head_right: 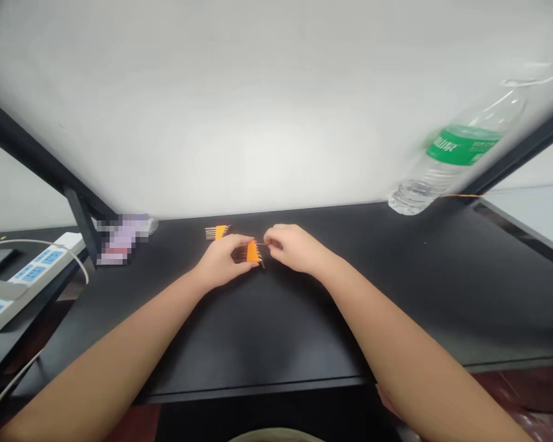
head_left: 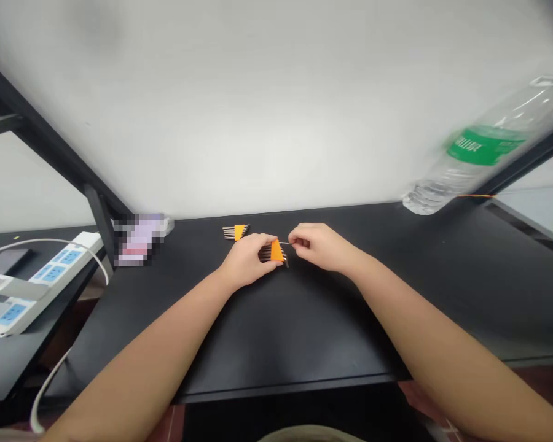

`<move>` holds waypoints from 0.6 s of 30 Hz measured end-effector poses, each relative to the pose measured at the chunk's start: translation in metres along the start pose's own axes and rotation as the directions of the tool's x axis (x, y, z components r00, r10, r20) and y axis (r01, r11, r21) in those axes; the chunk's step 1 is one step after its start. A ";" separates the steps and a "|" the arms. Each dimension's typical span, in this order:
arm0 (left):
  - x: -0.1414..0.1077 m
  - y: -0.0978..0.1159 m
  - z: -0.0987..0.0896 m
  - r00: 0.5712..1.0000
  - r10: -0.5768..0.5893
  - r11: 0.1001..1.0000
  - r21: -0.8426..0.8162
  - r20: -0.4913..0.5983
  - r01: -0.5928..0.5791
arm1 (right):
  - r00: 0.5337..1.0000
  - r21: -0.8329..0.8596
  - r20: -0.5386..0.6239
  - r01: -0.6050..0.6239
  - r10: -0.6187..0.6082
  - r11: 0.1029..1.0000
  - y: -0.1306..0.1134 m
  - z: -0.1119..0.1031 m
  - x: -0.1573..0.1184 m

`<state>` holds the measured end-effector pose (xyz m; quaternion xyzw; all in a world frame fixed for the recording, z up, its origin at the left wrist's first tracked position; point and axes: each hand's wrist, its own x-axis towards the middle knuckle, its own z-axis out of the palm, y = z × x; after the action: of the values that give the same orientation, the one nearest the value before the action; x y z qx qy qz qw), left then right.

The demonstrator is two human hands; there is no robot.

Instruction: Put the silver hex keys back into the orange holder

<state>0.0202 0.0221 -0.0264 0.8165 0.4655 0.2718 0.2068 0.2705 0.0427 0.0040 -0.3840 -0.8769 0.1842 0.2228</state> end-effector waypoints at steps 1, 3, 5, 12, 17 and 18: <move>0.000 0.000 0.000 1.000 0.003 1.000 0.001 0.000 -0.003 | 1.000 -0.003 -0.006 0.005 -0.005 1.000 0.000 0.000 0.000; 0.000 0.000 -0.001 1.000 0.011 1.000 0.005 -0.004 -0.011 | 1.000 -0.018 -0.019 0.018 -0.018 1.000 -0.001 -0.001 -0.001; 0.000 0.000 -0.001 1.000 0.014 1.000 0.015 -0.012 -0.014 | 0.999 -0.027 -0.032 0.026 -0.027 0.999 -0.001 -0.002 -0.002; -0.001 0.001 -0.001 0.999 0.035 0.999 0.019 -0.020 -0.034 | 0.999 -0.012 -0.037 0.031 -0.031 0.999 -0.008 -0.005 -0.004; -0.001 0.001 0.000 0.999 0.039 0.999 0.008 -0.027 -0.039 | 0.998 -0.028 -0.044 0.035 -0.036 0.999 -0.008 -0.007 -0.004; -0.001 0.001 0.000 0.999 0.038 0.999 0.005 -0.027 -0.038 | 0.998 -0.029 -0.045 0.037 -0.039 0.999 -0.008 -0.007 -0.005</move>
<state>0.0204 0.0203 -0.0259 0.8220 0.4532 0.2855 0.1933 0.2725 0.0354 0.0125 -0.3744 -0.8813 0.1587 0.2409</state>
